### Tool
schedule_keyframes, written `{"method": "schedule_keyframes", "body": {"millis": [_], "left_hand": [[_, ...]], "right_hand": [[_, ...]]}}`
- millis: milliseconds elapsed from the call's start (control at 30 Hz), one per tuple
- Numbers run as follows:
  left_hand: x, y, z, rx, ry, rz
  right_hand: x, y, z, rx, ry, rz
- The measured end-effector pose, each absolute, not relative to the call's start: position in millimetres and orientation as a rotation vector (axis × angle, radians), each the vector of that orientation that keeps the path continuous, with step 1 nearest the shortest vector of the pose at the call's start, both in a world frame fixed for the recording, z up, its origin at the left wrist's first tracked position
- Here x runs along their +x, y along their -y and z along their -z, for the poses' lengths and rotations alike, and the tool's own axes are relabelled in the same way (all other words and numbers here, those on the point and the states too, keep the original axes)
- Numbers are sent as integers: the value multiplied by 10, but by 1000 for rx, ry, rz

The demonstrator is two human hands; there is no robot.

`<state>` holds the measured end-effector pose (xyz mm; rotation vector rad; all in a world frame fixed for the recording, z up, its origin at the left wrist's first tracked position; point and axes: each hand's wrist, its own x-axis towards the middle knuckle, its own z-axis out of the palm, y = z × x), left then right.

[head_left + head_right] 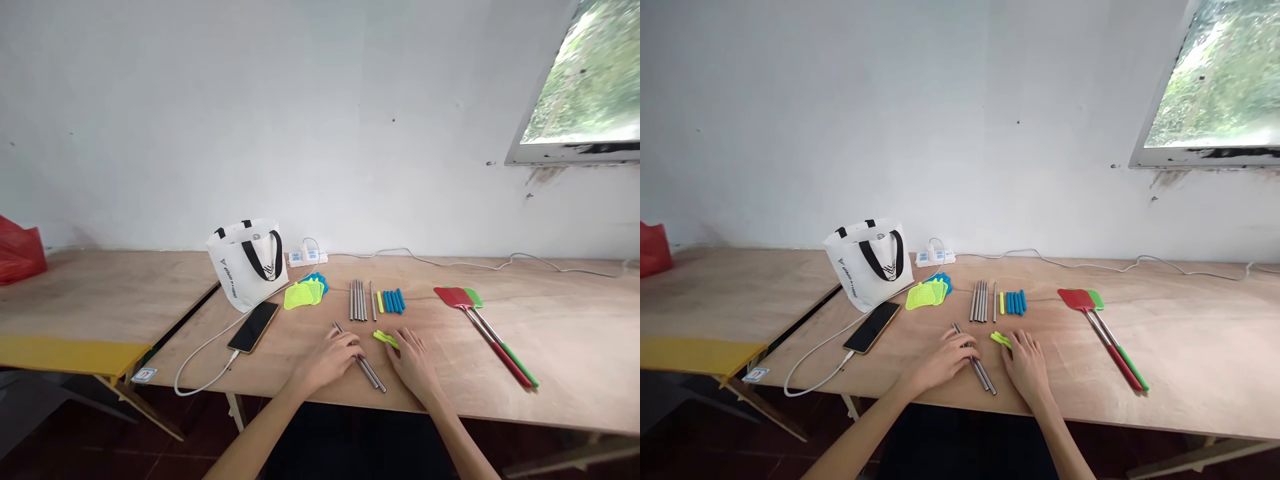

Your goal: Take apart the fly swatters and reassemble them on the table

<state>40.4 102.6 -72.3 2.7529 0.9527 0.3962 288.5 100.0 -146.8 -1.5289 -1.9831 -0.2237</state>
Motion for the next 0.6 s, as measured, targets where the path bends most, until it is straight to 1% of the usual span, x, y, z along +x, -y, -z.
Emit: {"method": "schedule_keyframes", "body": {"millis": [100, 267, 500, 600], "left_hand": [[367, -1149, 757, 2702, -1021, -382], [466, -1169, 853, 2647, -1349, -457], [451, -1345, 872, 2672, -1314, -479], [300, -1491, 892, 2580, -1433, -558]], "right_hand": [[2900, -1014, 1485, -1582, 1948, 240], [2982, -1038, 1496, -1702, 1892, 346], [3063, -1035, 1488, -1710, 1921, 370], [3038, -1023, 1471, -1706, 1922, 383]]}}
